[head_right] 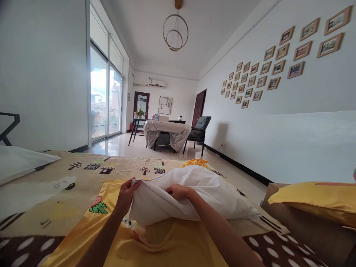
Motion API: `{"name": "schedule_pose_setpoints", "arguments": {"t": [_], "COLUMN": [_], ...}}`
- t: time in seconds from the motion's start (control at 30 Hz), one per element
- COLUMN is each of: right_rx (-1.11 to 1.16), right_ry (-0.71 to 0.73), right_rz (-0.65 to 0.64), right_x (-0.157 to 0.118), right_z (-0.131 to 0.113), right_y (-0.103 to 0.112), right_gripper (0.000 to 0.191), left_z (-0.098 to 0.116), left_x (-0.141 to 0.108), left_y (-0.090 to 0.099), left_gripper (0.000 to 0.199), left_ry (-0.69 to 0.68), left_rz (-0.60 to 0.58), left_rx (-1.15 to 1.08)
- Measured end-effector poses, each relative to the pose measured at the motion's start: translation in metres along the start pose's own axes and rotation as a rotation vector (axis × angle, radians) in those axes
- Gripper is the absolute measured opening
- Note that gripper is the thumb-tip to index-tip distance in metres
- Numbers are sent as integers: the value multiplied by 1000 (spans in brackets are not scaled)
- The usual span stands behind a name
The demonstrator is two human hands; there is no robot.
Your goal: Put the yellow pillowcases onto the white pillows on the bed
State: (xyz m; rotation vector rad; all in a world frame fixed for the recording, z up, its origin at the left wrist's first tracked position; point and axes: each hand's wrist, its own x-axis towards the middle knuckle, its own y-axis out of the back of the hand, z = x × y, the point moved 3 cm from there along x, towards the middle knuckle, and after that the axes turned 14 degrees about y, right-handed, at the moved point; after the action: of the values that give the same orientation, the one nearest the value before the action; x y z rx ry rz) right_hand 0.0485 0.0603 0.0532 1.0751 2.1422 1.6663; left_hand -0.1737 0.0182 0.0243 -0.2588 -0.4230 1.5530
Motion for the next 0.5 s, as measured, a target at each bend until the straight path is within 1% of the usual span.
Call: {"name": "schedule_pose_setpoints", "arguments": {"t": [0.03, 0.1, 0.13, 0.17, 0.23, 0.27, 0.3, 0.33, 0.4, 0.43, 0.5], "right_rx": [-3, 14, 29, 45, 49, 31, 2, -27, -41, -29, 4], "right_ry": [0, 20, 59, 117, 232, 260, 258, 231, 176, 162, 154], "right_rz": [31, 93, 112, 100, -8, -67, -104, -107, -61, -37, 5], "right_x": [0, 1, 2, 2, 3, 3, 4, 6, 9, 10, 10], "right_z": [-4, -18, -27, -37, -55, -60, -63, -62, -55, -50, -41], "right_y": [7, 20, 23, 24, 18, 13, 8, 5, 2, 2, 5], "right_gripper": [9, 25, 35, 51, 94, 110, 118, 119, 111, 103, 83], "left_z": [1, 3, 3, 4, 6, 7, 8, 9, 11, 12, 14], "left_x": [0, -1, -1, -2, -5, -6, -8, -9, -10, -11, -11], "left_y": [1, 1, 1, 0, -2, -3, -4, -5, -7, -8, -9], "left_gripper": [38, 38, 38, 38, 38, 38, 38, 38, 40, 41, 44], "left_ry": [-5, -12, -13, -14, -15, -17, -20, -24, -32, -37, -47], "left_rz": [3, 4, 1, -3, -15, -21, -28, -38, -62, -74, -92], "left_rx": [7, 24, 33, 43, 59, 67, 76, 87, 114, 130, 160]}}
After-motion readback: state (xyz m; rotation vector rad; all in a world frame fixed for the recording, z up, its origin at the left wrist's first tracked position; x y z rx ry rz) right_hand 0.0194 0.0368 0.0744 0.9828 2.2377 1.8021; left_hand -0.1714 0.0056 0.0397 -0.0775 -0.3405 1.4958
